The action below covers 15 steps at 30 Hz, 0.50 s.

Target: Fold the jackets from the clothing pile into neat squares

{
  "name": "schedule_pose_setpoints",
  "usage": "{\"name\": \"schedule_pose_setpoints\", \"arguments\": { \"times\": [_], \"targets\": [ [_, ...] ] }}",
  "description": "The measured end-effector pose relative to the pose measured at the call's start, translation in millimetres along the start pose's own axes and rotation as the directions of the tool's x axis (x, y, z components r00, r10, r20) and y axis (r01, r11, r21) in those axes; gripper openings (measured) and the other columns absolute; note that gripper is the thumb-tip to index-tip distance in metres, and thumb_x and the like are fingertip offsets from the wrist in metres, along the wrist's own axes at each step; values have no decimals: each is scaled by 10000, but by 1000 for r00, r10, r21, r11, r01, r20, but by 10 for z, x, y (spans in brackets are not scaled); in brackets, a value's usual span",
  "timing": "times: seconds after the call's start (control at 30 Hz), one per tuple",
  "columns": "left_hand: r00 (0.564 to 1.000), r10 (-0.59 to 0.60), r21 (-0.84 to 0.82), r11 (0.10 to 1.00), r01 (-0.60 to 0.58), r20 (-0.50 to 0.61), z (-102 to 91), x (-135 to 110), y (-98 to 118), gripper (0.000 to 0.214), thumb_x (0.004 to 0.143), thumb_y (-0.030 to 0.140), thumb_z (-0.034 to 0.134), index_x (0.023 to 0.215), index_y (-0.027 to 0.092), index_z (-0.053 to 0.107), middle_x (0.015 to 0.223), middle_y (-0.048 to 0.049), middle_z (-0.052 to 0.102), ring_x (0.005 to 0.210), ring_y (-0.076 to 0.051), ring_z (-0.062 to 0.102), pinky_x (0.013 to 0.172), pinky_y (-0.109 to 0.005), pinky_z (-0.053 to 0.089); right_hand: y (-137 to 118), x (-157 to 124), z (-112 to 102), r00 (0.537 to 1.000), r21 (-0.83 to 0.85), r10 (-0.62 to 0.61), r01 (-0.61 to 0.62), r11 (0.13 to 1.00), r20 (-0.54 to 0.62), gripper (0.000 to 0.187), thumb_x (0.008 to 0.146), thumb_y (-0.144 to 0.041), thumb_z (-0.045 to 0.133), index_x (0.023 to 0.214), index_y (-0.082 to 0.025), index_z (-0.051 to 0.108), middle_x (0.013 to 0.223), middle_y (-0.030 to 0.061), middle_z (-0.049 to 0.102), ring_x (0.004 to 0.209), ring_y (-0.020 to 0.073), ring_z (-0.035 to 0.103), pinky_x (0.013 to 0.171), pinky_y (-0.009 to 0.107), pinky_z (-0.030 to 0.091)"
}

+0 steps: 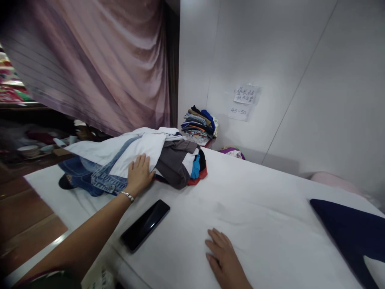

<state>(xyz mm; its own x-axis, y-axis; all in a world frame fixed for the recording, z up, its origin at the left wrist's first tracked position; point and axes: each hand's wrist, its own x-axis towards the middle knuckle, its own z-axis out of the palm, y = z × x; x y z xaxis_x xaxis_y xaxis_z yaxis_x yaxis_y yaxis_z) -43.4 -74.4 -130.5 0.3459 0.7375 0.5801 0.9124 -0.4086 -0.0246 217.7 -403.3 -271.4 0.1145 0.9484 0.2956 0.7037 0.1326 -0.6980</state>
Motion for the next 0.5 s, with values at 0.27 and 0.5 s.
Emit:
{"name": "schedule_pose_setpoints", "arguments": {
  "times": [0.27,0.5],
  "targets": [
    [991,-98,-39,994,101,90,-240,153,-150,397,856,172,370,1198,132,566,1281,-210,569,1229,-340,488,908,-454,437,77,27,-7,999,20,-35,36,999,-29,575,790,-385,563,1207,-737,382,1317,-170,535,1263,289,476,1051,565,384],
    [912,-386,-300,861,411,142,-723,800,-588,294,877,324,443,853,113,647,809,-105,680,958,-307,609,814,-404,457,78,-5,-18,999,139,18,-11,990,-48,460,808,-407,584,1185,-658,503,1276,-136,595,1272,274,486,1083,519,370]
  ]
}}
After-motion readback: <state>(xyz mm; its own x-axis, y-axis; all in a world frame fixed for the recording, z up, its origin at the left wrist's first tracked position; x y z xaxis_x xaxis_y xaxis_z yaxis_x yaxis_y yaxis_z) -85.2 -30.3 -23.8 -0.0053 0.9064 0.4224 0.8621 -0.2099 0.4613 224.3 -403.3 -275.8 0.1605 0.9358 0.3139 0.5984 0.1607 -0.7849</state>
